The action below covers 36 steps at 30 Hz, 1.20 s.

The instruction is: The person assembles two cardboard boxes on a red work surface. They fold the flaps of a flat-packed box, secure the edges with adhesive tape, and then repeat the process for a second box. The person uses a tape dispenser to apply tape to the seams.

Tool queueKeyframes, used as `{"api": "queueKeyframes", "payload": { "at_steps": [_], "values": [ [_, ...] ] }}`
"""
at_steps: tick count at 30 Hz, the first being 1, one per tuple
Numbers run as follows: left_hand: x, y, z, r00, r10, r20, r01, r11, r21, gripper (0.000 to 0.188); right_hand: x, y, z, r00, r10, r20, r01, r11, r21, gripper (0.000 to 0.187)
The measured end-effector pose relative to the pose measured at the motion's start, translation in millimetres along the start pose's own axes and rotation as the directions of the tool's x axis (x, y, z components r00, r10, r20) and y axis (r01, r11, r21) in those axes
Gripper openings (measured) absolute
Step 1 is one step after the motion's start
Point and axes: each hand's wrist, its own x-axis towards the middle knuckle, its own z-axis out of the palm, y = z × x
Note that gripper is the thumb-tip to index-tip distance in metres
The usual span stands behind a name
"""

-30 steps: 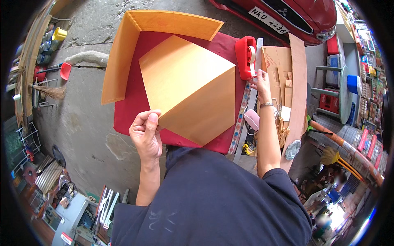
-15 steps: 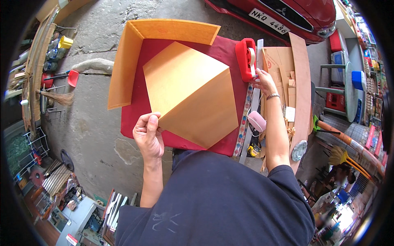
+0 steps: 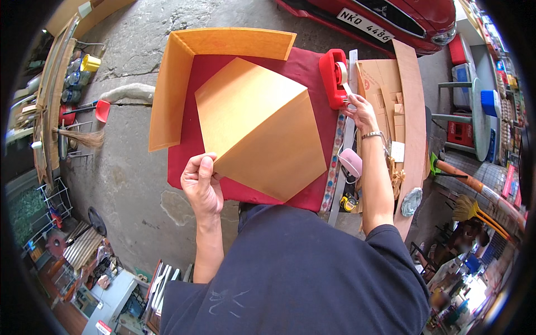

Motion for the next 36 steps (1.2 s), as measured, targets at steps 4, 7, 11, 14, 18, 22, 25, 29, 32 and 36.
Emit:
{"api": "queueKeyframes", "payload": {
  "at_steps": [4, 7, 11, 14, 18, 22, 25, 29, 32, 36],
  "values": [
    [1, -2, 0, 1.0, -0.005, 0.006, 0.005, 1.0, -0.005, 0.012, -7, 14, -9, 0.994, -0.11, 0.022, 0.109, 0.993, 0.034, 0.02],
    [1, -1, 1, 1.0, -0.001, -0.008, 0.0, 1.0, -0.021, 0.012, -16, 25, -6, 0.989, -0.147, 0.02, 0.145, 0.987, 0.075, 0.021],
    [1, -1, 3, 1.0, 0.014, -0.004, -0.015, 1.0, -0.023, 0.012, -19, 28, -2, 0.988, -0.157, 0.003, 0.156, 0.985, 0.076, 0.022],
    [-1, -1, 1, 1.0, -0.004, -0.014, 0.004, 1.0, -0.023, 0.012, -29, 32, 10, 0.627, -0.766, 0.14, -0.026, -0.2, -0.979, 0.021],
    [1, 0, 4, 1.0, -0.009, -0.01, 0.009, 0.999, -0.032, 0.012, -31, 16, -14, 0.576, -0.809, 0.113, 0.186, -0.004, -0.982, 0.018],
    [0, 4, 0, 1.0, -0.027, -0.001, 0.027, 0.999, -0.027, 0.013, -103, -3, 53, 0.81, -0.586, -0.014, 0.421, 0.599, -0.681, 0.014],
    [0, 6, 4, 0.998, -0.057, -0.01, 0.056, 0.996, -0.074, 0.011, -176, -11, 119, 0.829, -0.558, 0.02, 0.49, 0.709, -0.508, 0.015],
    [0, 6, 3, 0.996, -0.091, 0.007, 0.091, 0.991, -0.1, 0.01, -261, -29, 208, 0.862, -0.498, 0.099, 0.498, 0.792, -0.352, 0.017],
    [3, 1, 1, 0.994, -0.104, 0.036, 0.107, 0.99, -0.097, 0.009, -295, -32, 263, 0.889, -0.432, 0.151, 0.456, 0.864, -0.213, 0.012],
    [2, 5, 4, 0.99, -0.133, 0.05, 0.138, 0.982, -0.129, 0.008, -295, -31, 306, 0.945, -0.234, 0.227, 0.302, 0.889, -0.344, 0.01]
  ]
}}
